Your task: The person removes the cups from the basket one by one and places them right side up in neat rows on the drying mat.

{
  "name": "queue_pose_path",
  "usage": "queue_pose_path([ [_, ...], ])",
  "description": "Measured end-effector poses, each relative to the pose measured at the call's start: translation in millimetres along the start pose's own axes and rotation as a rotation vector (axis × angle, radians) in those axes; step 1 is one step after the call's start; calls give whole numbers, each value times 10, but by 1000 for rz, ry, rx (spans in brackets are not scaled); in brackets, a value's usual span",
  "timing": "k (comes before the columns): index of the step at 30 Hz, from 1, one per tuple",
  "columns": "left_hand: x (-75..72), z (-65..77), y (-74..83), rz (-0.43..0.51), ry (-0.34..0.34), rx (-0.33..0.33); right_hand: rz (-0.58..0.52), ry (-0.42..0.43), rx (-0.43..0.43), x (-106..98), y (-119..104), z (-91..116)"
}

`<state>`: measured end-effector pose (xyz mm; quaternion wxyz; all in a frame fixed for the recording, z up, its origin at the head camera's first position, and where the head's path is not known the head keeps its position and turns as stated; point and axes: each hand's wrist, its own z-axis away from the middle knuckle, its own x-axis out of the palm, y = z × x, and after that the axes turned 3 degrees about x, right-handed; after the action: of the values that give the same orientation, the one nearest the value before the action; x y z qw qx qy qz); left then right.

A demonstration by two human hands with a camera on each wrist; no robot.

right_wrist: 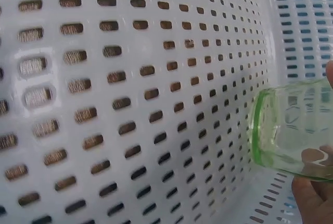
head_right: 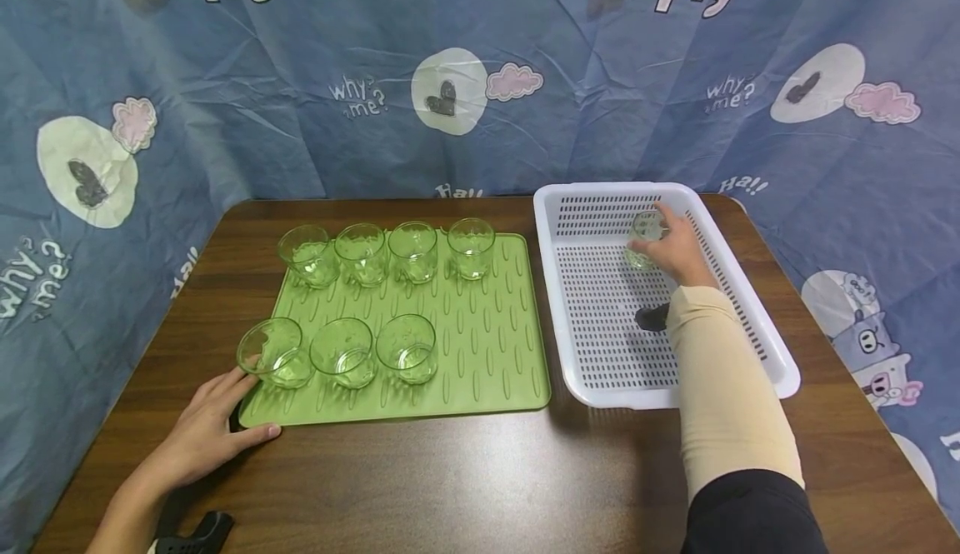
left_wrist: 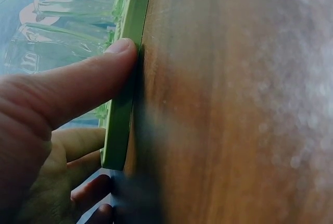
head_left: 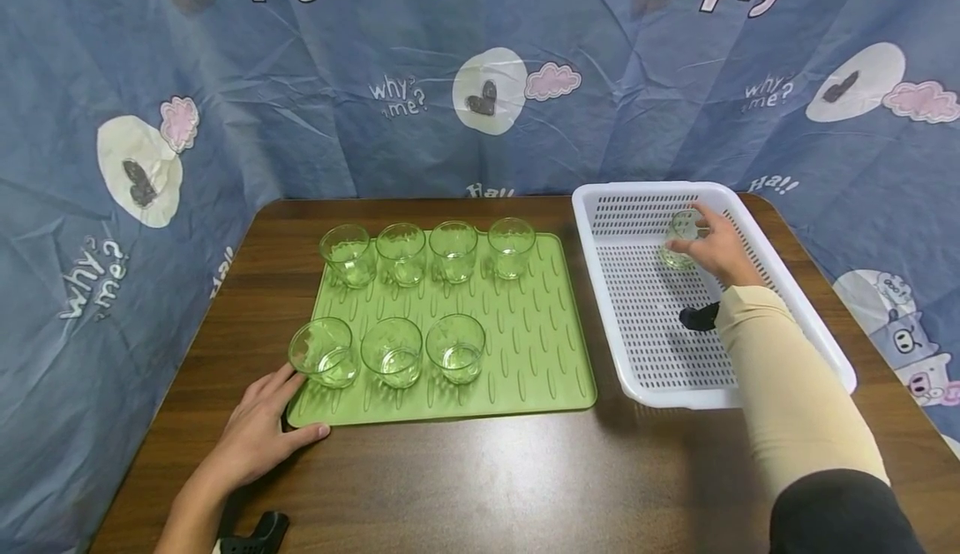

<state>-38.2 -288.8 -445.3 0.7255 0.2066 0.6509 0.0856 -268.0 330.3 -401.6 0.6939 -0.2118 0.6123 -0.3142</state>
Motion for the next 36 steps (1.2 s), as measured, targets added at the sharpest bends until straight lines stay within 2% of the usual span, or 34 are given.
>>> queue_pose_path([
  [6, 4, 1, -1, 3, 2, -4, -62, 18, 59, 20, 4, 13],
  [12, 3, 1, -4, 0, -1, -6, -106, -35, 71, 21, 37, 30],
  [27, 8, 4, -9, 7, -1, -4, -66, -29, 95, 36, 14, 8],
  [36, 6, 2, -18, 12, -5, -5, -51, -21, 94, 40, -73, 23],
])
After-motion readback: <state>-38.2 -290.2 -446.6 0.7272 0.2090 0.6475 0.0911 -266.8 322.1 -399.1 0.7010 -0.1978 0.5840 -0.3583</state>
